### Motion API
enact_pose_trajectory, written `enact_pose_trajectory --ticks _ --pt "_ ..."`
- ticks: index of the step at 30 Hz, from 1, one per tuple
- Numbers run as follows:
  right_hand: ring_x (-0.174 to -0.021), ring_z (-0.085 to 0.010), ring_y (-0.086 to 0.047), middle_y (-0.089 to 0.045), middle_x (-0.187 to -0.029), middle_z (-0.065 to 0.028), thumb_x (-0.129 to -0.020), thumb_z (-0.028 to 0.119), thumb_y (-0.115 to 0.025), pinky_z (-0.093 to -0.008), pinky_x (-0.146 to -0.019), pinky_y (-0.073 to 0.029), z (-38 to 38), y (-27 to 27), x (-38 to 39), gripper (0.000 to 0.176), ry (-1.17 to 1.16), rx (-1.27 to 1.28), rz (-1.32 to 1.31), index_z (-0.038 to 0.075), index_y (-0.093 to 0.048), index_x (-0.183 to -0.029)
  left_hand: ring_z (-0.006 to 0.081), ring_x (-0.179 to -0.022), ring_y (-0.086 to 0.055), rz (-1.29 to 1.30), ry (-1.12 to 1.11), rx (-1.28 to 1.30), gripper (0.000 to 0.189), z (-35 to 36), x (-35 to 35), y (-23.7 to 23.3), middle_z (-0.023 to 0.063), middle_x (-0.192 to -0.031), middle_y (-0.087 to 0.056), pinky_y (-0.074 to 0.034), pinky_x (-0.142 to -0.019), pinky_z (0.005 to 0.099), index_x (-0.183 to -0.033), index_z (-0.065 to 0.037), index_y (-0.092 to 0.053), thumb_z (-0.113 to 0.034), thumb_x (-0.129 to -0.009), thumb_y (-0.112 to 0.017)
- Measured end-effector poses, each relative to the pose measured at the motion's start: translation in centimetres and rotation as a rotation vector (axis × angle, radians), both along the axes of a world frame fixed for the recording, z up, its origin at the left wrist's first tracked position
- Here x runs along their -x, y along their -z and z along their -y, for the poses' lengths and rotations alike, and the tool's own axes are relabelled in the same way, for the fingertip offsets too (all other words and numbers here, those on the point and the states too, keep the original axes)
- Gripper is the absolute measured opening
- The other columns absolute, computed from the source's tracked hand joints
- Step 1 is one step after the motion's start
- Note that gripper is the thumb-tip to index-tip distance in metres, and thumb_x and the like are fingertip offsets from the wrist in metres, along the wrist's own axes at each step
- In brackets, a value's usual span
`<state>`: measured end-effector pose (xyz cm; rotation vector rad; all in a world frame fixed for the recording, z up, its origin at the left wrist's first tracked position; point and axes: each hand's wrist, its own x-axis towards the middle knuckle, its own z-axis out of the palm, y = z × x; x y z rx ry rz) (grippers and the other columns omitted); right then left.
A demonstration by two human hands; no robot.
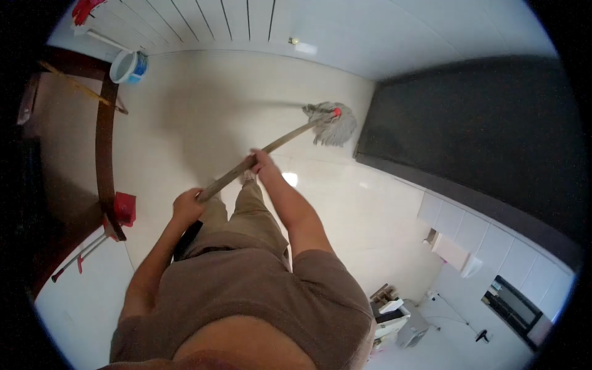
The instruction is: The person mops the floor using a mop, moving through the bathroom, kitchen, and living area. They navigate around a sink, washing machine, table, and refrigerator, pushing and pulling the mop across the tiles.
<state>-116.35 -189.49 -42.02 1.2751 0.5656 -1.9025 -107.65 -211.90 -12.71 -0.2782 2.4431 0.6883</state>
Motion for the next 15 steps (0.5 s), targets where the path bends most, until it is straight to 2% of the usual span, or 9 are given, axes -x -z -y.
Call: enact_pose_trajectory --ticks 1,2,3,5,7,9,12,15 --pt "-0.06 -0.0242 -0.051 -0.046 -0.068 -0.0096 -0.078 0.013 -0.06 -0.0363 -0.058 -0.049 -1.5 2.2 1.6 0.022 0.051 0.026 0.008 0.004 -0.041 -0.087 0.0316 -0.084 -0.058 0.027 0.015 -0.004 0.031 -1.4 1.8 0.8 0.0127 -0.088 -0.062 -0.045 -0.072 0.0403 -0.096 -0.009 -0.06 -0.019 -0.067 -0.057" --pt "-0.059 -0.0242 -0.051 -0.047 -0.067 -0.0096 -0.078 0.012 -0.059 -0.0372 -0.059 -0.049 -2.1 -1.8 3.5 0.019 0.164 -0.118 -0.032 0.004 -0.043 -0.086 0.0319 -0.084 -0.058 0.007 -0.01 -0.054 0.029 -2.8 3.1 1.7 0.0127 -0.088 -0.062 -0.045 -0.072 0.0408 -0.095 -0.009 -0.06 -0.019 -0.067 -0.056" --pt "-0.06 -0.0246 -0.051 -0.047 -0.067 -0.0097 -0.079 0.012 -0.058 -0.0389 -0.061 -0.048 -3.2 -4.1 4.9 0.017 0.176 -0.147 -0.118 0.005 -0.044 -0.084 0.0323 -0.084 -0.058 -0.016 -0.035 -0.106 0.027 -4.2 4.5 2.4 0.0126 -0.089 -0.061 -0.045 -0.072 0.0412 -0.093 -0.009 -0.06 -0.018 -0.068 -0.055" --pt "-0.062 -0.0252 -0.052 -0.048 -0.066 -0.0095 -0.079 0.011 -0.058 -0.0403 -0.064 -0.048 -5.7 -5.3 7.1 0.014 0.207 -0.138 -0.167 0.005 -0.045 -0.08 0.0322 -0.084 -0.058 0.063 -0.065 -0.196 0.024 -7.6 8.1 1.5 0.0119 -0.09 -0.061 -0.045 -0.072 0.0414 -0.09 -0.008 -0.06 -0.017 -0.068 -0.055" --pt "-0.058 -0.0236 -0.051 -0.048 -0.061 -0.0085 -0.079 0.011 -0.057 -0.0385 -0.061 -0.047 -6.7 -7.2 8.6 0.014 0.276 -0.151 -0.205 0.006 -0.045 -0.073 0.032 -0.083 -0.058 0.023 -0.059 -0.204 0.024 -10.5 9.8 5.1 0.0128 -0.088 -0.062 -0.045 -0.072 0.0415 -0.089 -0.007 -0.06 -0.017 -0.068 -0.055" --pt "-0.056 -0.0234 -0.05 -0.048 -0.059 -0.0085 -0.078 0.011 -0.057 -0.0381 -0.058 -0.047 -7.7 -7.8 9.4 0.016 0.297 -0.167 -0.253 0.006 -0.045 -0.068 0.0321 -0.082 -0.059 0.106 -0.138 -0.291 0.024 -13.0 12.4 5.3 0.0142 -0.085 -0.062 -0.045 -0.072 0.0404 -0.089 -0.006 -0.06 -0.016 -0.068 -0.055" --pt "-0.056 -0.0221 -0.049 -0.048 -0.06 -0.0084 -0.079 0.01 -0.056 -0.0364 -0.058 -0.046 -7.5 -8.4 11.2 0.019 0.342 -0.107 -0.305 0.006 -0.043 -0.066 0.0319 -0.081 -0.06 0.132 -0.074 -0.27 0.023 -13.8 15.4 6.0 0.0152 -0.083 -0.062 -0.046 -0.071 0.0392 -0.087 -0.006 -0.06 -0.017 -0.068 -0.055" --pt "-0.056 -0.0215 -0.048 -0.049 -0.059 -0.0088 -0.083 0.01 -0.053 -0.0338 -0.058 -0.046 -5.3 -9.0 13.0 0.016 0.365 -0.077 -0.206 0.005 -0.043 -0.071 0.0298 -0.082 -0.06 0.124 -0.062 -0.285 0.028 -10.7 17.1 5.8 0.0132 -0.084 -0.063 -0.046 -0.072 0.0376 -0.089 -0.006 -0.062 -0.021 -0.066 -0.059"
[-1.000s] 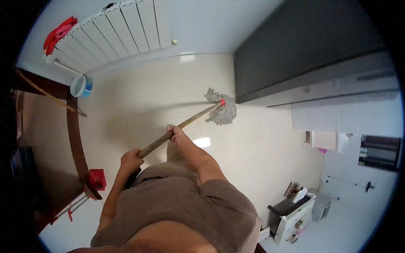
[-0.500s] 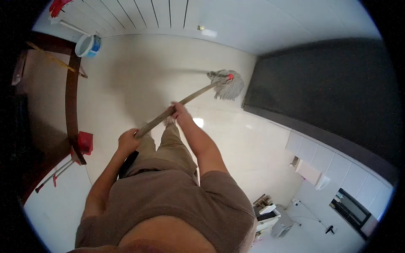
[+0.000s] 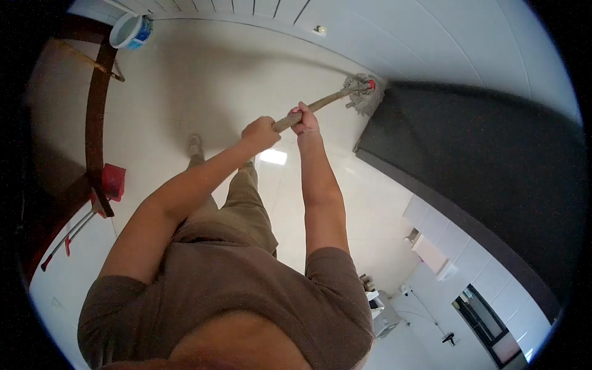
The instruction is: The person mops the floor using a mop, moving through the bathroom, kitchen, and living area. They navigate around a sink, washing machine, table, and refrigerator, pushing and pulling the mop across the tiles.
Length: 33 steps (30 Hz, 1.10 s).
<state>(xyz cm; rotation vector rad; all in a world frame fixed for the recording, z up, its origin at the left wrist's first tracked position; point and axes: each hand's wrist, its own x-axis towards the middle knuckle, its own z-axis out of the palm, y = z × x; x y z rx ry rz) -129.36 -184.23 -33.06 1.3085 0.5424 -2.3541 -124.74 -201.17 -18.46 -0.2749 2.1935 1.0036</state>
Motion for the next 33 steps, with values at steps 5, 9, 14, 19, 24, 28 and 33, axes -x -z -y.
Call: enact_pose_trajectory --ticks 5,9,14,19,24,28,33 --pt "-0.058 -0.0225 -0.049 -0.049 -0.06 -0.01 -0.083 0.011 -0.053 -0.0347 -0.062 -0.046 8.6 -1.7 0.6 0.014 -0.082 -0.076 -0.009 0.005 -0.044 -0.075 0.0289 -0.082 -0.06 0.046 -0.017 0.035 0.026 8.1 0.8 -1.1 0.0122 -0.085 -0.063 -0.047 -0.073 0.0366 -0.09 -0.007 -0.063 -0.02 -0.069 -0.057" --pt "-0.06 -0.0237 -0.051 -0.05 -0.063 -0.0111 -0.081 0.01 -0.055 -0.0378 -0.062 -0.047 15.9 -0.6 0.8 0.012 -0.196 -0.042 -0.013 0.003 -0.045 -0.079 0.0268 -0.081 -0.061 0.026 -0.081 0.007 0.032 15.8 -0.3 0.1 0.0115 -0.086 -0.063 -0.047 -0.073 0.0349 -0.093 -0.008 -0.063 -0.023 -0.065 -0.061" --pt "-0.063 -0.0252 -0.052 -0.05 -0.067 -0.012 -0.08 0.01 -0.057 -0.0375 -0.061 -0.048 26.3 -1.1 -0.6 0.014 -0.322 -0.014 0.016 0.002 -0.045 -0.081 0.0267 -0.076 -0.06 0.041 -0.225 -0.024 0.033 25.2 -3.2 -1.4 0.0124 -0.082 -0.063 -0.046 -0.069 0.0342 -0.09 -0.005 -0.063 -0.023 -0.063 -0.06" --pt "-0.062 -0.0214 -0.053 -0.051 -0.072 -0.0116 -0.08 0.015 -0.058 -0.0286 -0.051 -0.048 37.2 -1.5 -4.2 0.017 -0.507 0.045 0.019 0.002 -0.046 -0.077 0.0228 -0.072 -0.059 -0.049 -0.335 -0.057 0.035 35.4 -8.5 -3.8 0.0128 -0.077 -0.062 -0.045 -0.066 0.0324 -0.092 -0.002 -0.062 -0.022 -0.063 -0.061" --pt "-0.062 -0.022 -0.052 -0.049 -0.068 -0.0099 -0.081 0.011 -0.056 -0.0327 -0.058 -0.05 48.2 -4.5 -9.1 0.014 -0.815 0.029 0.138 0.002 -0.045 -0.078 0.0161 -0.064 -0.057 -0.024 -0.483 0.033 0.039 43.4 -15.9 -6.3 0.0107 -0.071 -0.061 -0.044 -0.06 0.029 -0.095 0.003 -0.061 -0.018 -0.062 -0.063" --pt "-0.061 -0.0222 -0.054 -0.05 -0.07 -0.0109 -0.08 0.008 -0.056 -0.0328 -0.055 -0.051 54.8 -7.9 -13.6 0.012 -0.788 0.041 0.17 0.001 -0.046 -0.079 0.0102 -0.052 -0.05 0.042 -0.746 0.01 0.039 46.8 -21.9 -8.3 0.0055 -0.064 -0.056 -0.04 -0.048 0.0246 -0.099 0.004 -0.059 -0.013 -0.064 -0.064" --pt "-0.055 -0.024 -0.059 -0.054 -0.07 -0.011 -0.075 0.005 -0.06 -0.0349 -0.048 -0.055 59.3 -8.5 -16.6 0.014 -1.039 -0.066 0.174 -0.001 -0.047 -0.079 0.0058 -0.045 -0.043 0.069 -1.096 -0.072 0.039 46.9 -26.7 -8.3 0.0014 -0.06 -0.05 -0.033 -0.039 0.019 -0.104 0.004 -0.056 -0.011 -0.068 -0.064"
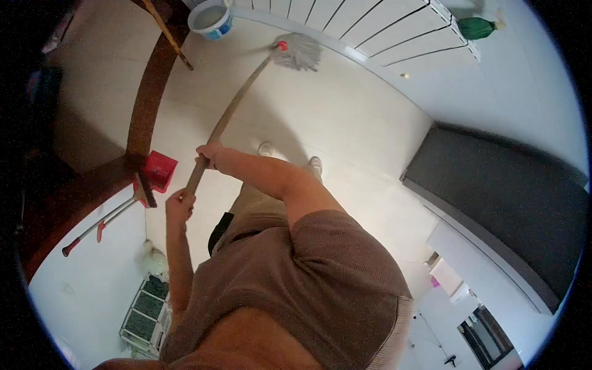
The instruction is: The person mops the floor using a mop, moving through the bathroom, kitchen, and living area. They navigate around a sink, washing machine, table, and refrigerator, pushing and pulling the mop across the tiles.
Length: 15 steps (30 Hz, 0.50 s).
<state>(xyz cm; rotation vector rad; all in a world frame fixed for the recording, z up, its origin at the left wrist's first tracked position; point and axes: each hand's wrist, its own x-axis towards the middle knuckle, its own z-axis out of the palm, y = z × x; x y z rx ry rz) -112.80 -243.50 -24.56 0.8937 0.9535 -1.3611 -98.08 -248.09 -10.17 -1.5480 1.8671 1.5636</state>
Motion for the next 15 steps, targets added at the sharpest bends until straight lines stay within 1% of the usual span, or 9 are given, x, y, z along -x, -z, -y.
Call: enact_pose_trajectory --ticks 1,2,4,5,6,8,12,14,15 --pt "-0.058 -0.0253 -0.06 -0.054 -0.07 -0.0114 -0.075 0.005 -0.061 -0.0373 -0.049 -0.055 0.5 0.4 -0.1 0.016 -0.047 0.017 -0.024 0.0 -0.047 -0.082 0.0057 -0.042 -0.042 -0.013 -0.046 -0.023 0.039 -0.3 -0.4 0.3 0.0012 -0.059 -0.05 -0.031 -0.036 0.0189 -0.105 0.004 -0.055 -0.01 -0.07 -0.063" --pt "-0.058 -0.0253 -0.06 -0.054 -0.07 -0.0114 -0.075 0.005 -0.061 -0.0373 -0.049 -0.055 1.1 1.1 -0.3 0.016 -0.044 0.023 -0.025 0.0 -0.047 -0.082 0.0057 -0.04 -0.04 -0.026 -0.092 -0.048 0.038 -0.4 -0.7 0.7 0.001 -0.058 -0.049 -0.029 -0.034 0.0188 -0.106 0.004 -0.054 -0.01 -0.071 -0.062" --pt "-0.065 -0.0242 -0.059 -0.054 -0.073 -0.0107 -0.071 0.002 -0.062 -0.0384 -0.057 -0.056 2.1 1.8 -0.1 0.019 -0.201 0.08 -0.063 0.0 -0.047 -0.084 0.0052 -0.039 -0.039 -0.112 -0.172 -0.131 0.035 -0.7 -0.8 1.3 0.0001 -0.057 -0.047 -0.027 -0.033 0.0186 -0.104 0.004 -0.054 -0.01 -0.073 -0.061" --pt "-0.061 -0.0244 -0.06 -0.054 -0.071 -0.0097 -0.07 0.001 -0.062 -0.0387 -0.054 -0.056 2.3 2.2 0.2 0.019 -0.267 0.088 -0.094 0.001 -0.048 -0.083 0.0051 -0.038 -0.038 -0.07 -0.214 -0.122 0.033 -1.1 -0.6 1.5 -0.0003 -0.056 -0.046 -0.027 -0.033 0.0186 -0.103 0.003 -0.054 -0.01 -0.074 -0.06" --pt "-0.061 -0.0244 -0.06 -0.054 -0.071 -0.0097 -0.07 0.001 -0.062 -0.0387 -0.054 -0.056 2.5 1.4 0.6 0.019 -0.261 0.09 -0.098 0.001 -0.048 -0.083 0.0052 -0.038 -0.038 -0.104 -0.21 -0.142 0.031 -1.1 -0.8 1.9 -0.0006 -0.055 -0.045 -0.027 -0.033 0.0187 -0.102 0.003 -0.053 -0.011 -0.075 -0.059" --pt "-0.059 -0.0241 -0.061 -0.054 -0.07 -0.0092 -0.069 0.001 -0.063 -0.0386 -0.052 -0.056 2.4 -0.3 1.2 0.018 -0.36 0.024 -0.176 0.0 -0.05 -0.081 0.0057 -0.038 -0.039 -0.083 -0.189 -0.151 0.03 -1.3 -0.6 1.7 -0.0001 -0.056 -0.046 -0.028 -0.033 0.019 -0.102 0.002 -0.053 -0.012 -0.076 -0.058" --pt "-0.059 -0.0237 -0.061 -0.054 -0.069 -0.0094 -0.07 0.003 -0.062 -0.0387 -0.052 -0.055 1.8 -0.6 0.4 0.015 -0.315 0.118 -0.231 0.0 -0.05 -0.079 0.0068 -0.039 -0.039 -0.038 -0.154 -0.087 0.03 -1.8 -0.4 0.2 0.0005 -0.057 -0.045 -0.029 -0.033 0.0201 -0.102 0.002 -0.053 -0.013 -0.077 -0.058" --pt "-0.059 -0.0227 -0.06 -0.054 -0.067 -0.0087 -0.072 0.007 -0.063 -0.0373 -0.054 -0.055 1.0 -1.4 0.5 0.016 -0.279 0.098 -0.228 0.0 -0.05 -0.078 0.0092 -0.04 -0.043 -0.07 -0.018 -0.109 0.033 -1.9 -0.5 -0.5 0.0029 -0.059 -0.049 -0.033 -0.034 0.0222 -0.104 0.003 -0.052 -0.015 -0.077 -0.059" --pt "-0.059 -0.0214 -0.059 -0.053 -0.065 -0.008 -0.075 0.011 -0.062 -0.0361 -0.055 -0.054 0.6 0.1 0.5 0.015 -0.192 0.095 -0.228 0.001 -0.05 -0.077 0.0098 -0.046 -0.048 -0.087 0.182 -0.124 0.034 -1.8 1.0 -2.4 0.0058 -0.062 -0.053 -0.038 -0.039 0.023 -0.1 0.006 -0.052 -0.017 -0.076 -0.059"
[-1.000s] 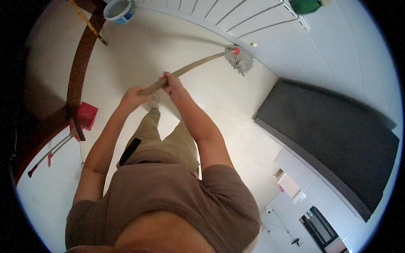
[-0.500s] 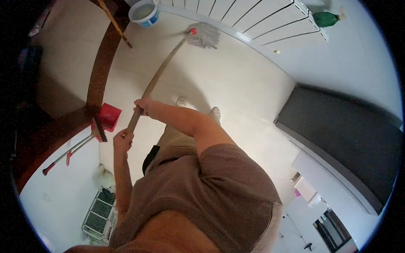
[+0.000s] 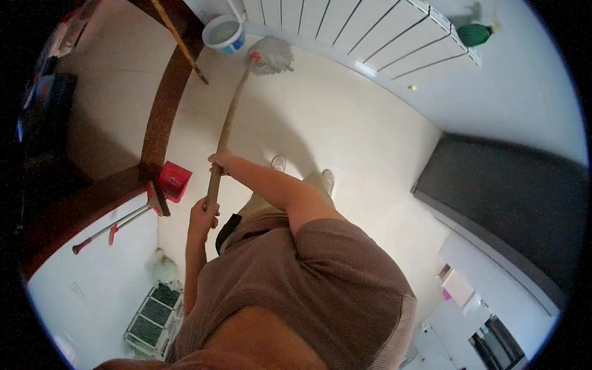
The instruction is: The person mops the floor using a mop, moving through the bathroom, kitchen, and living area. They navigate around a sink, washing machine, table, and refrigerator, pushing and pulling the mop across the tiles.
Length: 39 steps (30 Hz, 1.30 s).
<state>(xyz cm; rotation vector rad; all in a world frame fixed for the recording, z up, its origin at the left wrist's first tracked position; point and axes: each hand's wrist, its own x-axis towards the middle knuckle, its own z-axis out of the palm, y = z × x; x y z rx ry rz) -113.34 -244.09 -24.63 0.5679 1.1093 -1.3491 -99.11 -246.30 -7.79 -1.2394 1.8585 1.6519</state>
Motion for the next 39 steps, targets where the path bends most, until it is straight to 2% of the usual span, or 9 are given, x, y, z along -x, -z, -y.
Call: enact_pose_trajectory --ticks 5,8,16,20,21,22,26,33,39 --pt "-0.055 -0.0218 -0.055 -0.051 -0.063 -0.0086 -0.079 0.011 -0.059 -0.038 -0.056 -0.051 -3.0 -1.0 -0.2 0.014 0.177 0.165 0.137 0.003 -0.049 -0.073 0.0147 -0.077 -0.057 -0.111 0.403 0.497 0.048 5.4 2.4 -2.4 0.0132 -0.086 -0.061 -0.045 -0.068 0.0268 -0.11 0.006 -0.051 -0.024 -0.075 -0.066" --pt "-0.055 -0.0221 -0.054 -0.051 -0.062 -0.0086 -0.082 0.014 -0.055 -0.0376 -0.057 -0.051 -7.6 -3.2 0.8 0.016 0.196 0.196 0.136 0.003 -0.048 -0.073 0.018 -0.105 -0.052 -0.572 0.159 0.735 0.034 7.0 6.4 -13.1 0.0097 -0.113 -0.056 -0.036 -0.094 0.0297 -0.112 -0.001 -0.053 -0.005 -0.079 -0.057" --pt "-0.058 -0.0208 -0.054 -0.053 -0.063 -0.007 -0.084 0.019 -0.05 -0.0324 -0.057 -0.05 -16.8 -5.6 9.1 0.017 0.173 0.32 0.035 0.004 -0.048 -0.074 0.0384 -0.117 -0.039 -1.459 0.373 0.451 0.089 1.0 10.8 -37.8 0.0293 -0.129 -0.031 -0.032 -0.098 0.042 -0.134 -0.002 -0.02 -0.062 -0.074 -0.045" --pt "-0.062 -0.0186 -0.053 -0.054 -0.068 -0.009 -0.085 0.017 -0.045 -0.0315 -0.057 -0.046 -18.4 -11.4 12.0 0.017 -0.092 0.477 -0.583 0.003 -0.049 -0.077 0.039 -0.116 -0.039 -1.441 0.352 0.83 0.09 -0.2 9.5 -41.3 0.0313 -0.128 -0.03 -0.035 -0.096 0.042 -0.135 -0.001 -0.017 -0.061 -0.075 -0.046" --pt "-0.059 -0.0179 -0.053 -0.054 -0.07 -0.0088 -0.086 0.018 -0.046 -0.0318 -0.055 -0.046 -19.1 -2.4 11.0 0.017 0.165 0.371 -0.023 0.002 -0.048 -0.081 0.0387 -0.116 -0.04 -1.432 0.333 0.896 0.089 -0.4 9.4 -42.2 0.031 -0.128 -0.03 -0.035 -0.096 0.0418 -0.135 -0.001 -0.017 -0.06 -0.075 -0.046" --pt "-0.055 -0.0173 -0.052 -0.053 -0.068 -0.0082 -0.087 0.015 -0.047 -0.0302 -0.05 -0.047 -21.0 -1.7 11.3 0.013 -0.231 0.571 -0.492 0.002 -0.045 -0.084 0.0384 -0.116 -0.04 -1.448 0.271 0.94 0.089 -0.3 9.4 -43.1 0.0307 -0.128 -0.031 -0.036 -0.096 0.0416 -0.134 -0.001 -0.017 -0.06 -0.075 -0.047" --pt "-0.051 -0.0155 -0.05 -0.05 -0.064 -0.0069 -0.086 0.01 -0.048 -0.027 -0.05 -0.05 -18.9 -7.1 13.8 0.011 0.131 0.341 0.056 0.005 -0.039 -0.083 0.0371 -0.115 -0.041 -1.481 0.133 1.138 0.087 1.2 9.1 -46.5 0.0294 -0.128 -0.032 -0.037 -0.095 0.0408 -0.134 0.0 -0.016 -0.057 -0.075 -0.048" --pt "-0.052 -0.0174 -0.048 -0.048 -0.065 -0.0077 -0.085 0.007 -0.045 -0.0309 -0.048 -0.047 -21.8 -10.5 10.6 0.013 -0.097 0.533 -0.136 0.003 -0.033 -0.084 0.0349 -0.114 -0.042 -1.468 -0.029 1.403 0.085 0.7 3.2 -48.8 0.0271 -0.127 -0.034 -0.04 -0.093 0.0394 -0.133 0.001 -0.016 -0.053 -0.076 -0.051" --pt "-0.054 -0.0217 -0.05 -0.047 -0.061 -0.0092 -0.084 0.009 -0.048 -0.0358 -0.049 -0.047 -19.1 -1.2 11.2 0.013 0.031 0.289 0.121 0.001 -0.038 -0.085 0.033 -0.113 -0.044 -1.463 -0.122 1.545 0.083 1.2 0.1 -49.5 0.0251 -0.127 -0.035 -0.042 -0.092 0.0382 -0.132 0.001 -0.016 -0.049 -0.077 -0.053"
